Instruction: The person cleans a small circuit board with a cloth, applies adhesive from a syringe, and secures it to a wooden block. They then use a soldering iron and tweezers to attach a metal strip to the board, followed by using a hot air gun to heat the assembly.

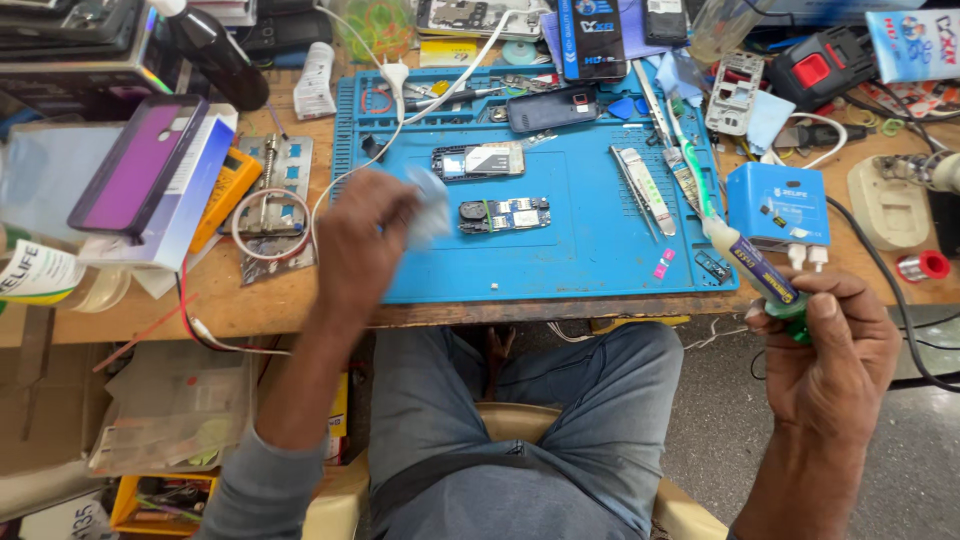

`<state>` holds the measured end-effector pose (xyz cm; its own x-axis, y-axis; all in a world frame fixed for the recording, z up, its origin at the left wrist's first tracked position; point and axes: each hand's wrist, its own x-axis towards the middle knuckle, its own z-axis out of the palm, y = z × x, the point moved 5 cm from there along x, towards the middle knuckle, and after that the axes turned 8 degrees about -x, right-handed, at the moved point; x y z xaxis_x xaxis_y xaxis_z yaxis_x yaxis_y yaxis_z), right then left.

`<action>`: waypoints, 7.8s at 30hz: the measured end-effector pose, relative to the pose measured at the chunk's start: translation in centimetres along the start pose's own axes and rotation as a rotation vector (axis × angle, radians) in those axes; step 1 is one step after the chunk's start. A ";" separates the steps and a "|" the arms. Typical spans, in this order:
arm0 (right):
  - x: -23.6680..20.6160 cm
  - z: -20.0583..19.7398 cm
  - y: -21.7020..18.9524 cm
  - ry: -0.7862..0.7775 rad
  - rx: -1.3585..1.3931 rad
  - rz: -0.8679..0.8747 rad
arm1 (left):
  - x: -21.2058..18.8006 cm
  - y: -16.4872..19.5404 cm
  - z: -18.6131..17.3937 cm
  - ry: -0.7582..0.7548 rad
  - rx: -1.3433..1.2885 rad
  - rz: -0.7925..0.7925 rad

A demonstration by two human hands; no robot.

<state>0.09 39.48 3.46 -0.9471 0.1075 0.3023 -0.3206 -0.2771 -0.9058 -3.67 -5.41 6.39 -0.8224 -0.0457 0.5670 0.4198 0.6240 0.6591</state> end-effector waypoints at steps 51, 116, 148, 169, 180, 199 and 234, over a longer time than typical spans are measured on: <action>1.2 10.8 9.3 0.051 -0.489 -0.436 | -4.4 4.8 7.0 -0.426 -0.062 0.268; 0.6 10.6 9.9 0.022 -0.470 -0.465 | -5.0 4.3 8.3 -0.558 0.052 0.266; 1.6 9.7 9.8 0.149 -0.292 -0.413 | -4.8 4.4 8.0 -0.538 0.014 0.277; 12.6 15.8 5.5 -0.288 -1.355 -0.306 | -3.8 3.8 6.1 -0.270 -0.195 0.186; 3.0 -5.0 0.2 0.626 -0.559 -0.271 | -3.8 4.0 6.7 -0.267 -0.133 0.136; 6.7 -13.7 0.2 0.660 -1.656 -0.077 | -5.3 -0.1 8.4 -0.220 -0.092 0.202; 8.8 10.5 1.2 -0.097 -1.213 -0.442 | -2.8 2.4 5.2 -0.105 -0.031 0.071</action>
<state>-8.76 30.02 8.15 -0.7781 -0.1163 0.6173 -0.4365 0.8068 -0.3982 -2.37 0.24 3.80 -0.8251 0.0811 0.5591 0.4889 0.5985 0.6347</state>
